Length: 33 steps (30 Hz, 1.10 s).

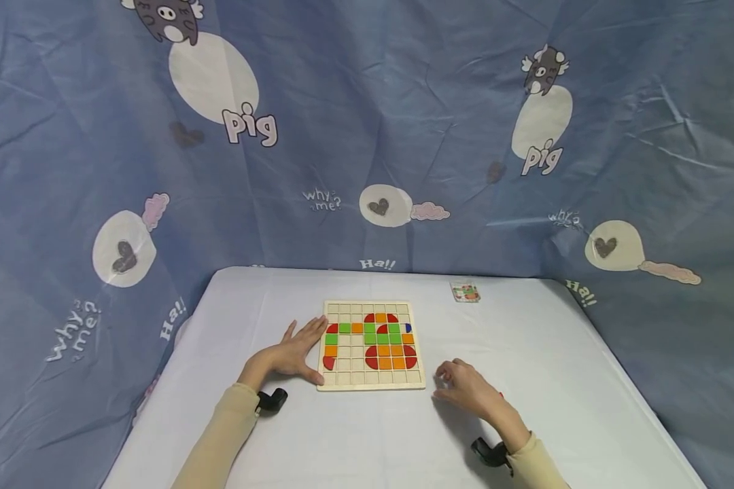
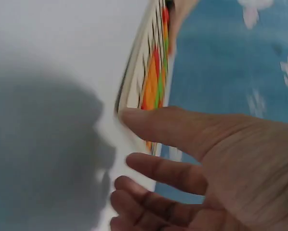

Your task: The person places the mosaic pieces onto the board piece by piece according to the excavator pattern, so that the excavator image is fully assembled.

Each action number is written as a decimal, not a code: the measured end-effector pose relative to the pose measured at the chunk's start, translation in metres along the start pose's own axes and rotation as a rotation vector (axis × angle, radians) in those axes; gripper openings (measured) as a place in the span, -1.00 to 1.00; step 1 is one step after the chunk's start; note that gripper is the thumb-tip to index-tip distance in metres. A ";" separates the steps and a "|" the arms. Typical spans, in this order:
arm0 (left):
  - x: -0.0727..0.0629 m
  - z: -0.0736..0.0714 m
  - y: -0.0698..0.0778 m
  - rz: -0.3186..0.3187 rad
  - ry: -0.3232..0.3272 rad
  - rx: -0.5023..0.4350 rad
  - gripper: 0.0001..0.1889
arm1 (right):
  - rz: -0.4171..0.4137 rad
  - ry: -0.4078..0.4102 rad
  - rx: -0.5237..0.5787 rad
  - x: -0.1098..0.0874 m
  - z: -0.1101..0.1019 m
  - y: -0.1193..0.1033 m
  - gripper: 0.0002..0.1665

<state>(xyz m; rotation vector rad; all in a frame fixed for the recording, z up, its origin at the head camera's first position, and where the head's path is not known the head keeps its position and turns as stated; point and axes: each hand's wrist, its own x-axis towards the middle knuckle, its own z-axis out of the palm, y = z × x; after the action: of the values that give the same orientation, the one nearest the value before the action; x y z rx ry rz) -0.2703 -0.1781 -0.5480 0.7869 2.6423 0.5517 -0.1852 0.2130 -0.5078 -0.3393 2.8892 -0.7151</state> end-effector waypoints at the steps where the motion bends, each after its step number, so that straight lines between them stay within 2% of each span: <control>1: 0.000 0.000 0.000 0.001 -0.001 -0.003 0.39 | 0.036 -0.002 -0.004 -0.006 -0.006 0.010 -0.62; 4: 0.000 0.000 0.000 0.003 0.003 -0.010 0.39 | 0.123 -0.015 -0.015 -0.024 -0.023 0.037 -0.56; 8: -0.001 0.001 -0.001 -0.001 0.008 -0.027 0.38 | 0.184 -0.029 -0.028 -0.040 -0.037 0.063 -0.51; 13: -0.001 0.001 0.000 -0.004 0.011 -0.041 0.38 | 0.235 -0.031 0.062 -0.047 -0.041 0.079 -0.58; 21: 0.000 -0.001 0.001 0.000 0.011 -0.034 0.39 | 0.219 0.029 0.101 -0.046 -0.039 0.089 -0.75; 26: 0.001 0.000 0.001 0.005 0.012 -0.033 0.39 | 0.258 0.053 0.110 -0.041 -0.036 0.094 -0.72; 33: -0.001 -0.001 0.002 0.010 0.012 -0.043 0.38 | 0.336 0.144 0.090 -0.017 -0.031 0.102 -0.66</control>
<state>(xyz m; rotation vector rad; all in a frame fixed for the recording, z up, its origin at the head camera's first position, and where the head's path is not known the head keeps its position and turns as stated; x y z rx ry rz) -0.2692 -0.1773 -0.5461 0.7873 2.6294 0.6161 -0.1934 0.3184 -0.5278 0.2131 2.9230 -0.8320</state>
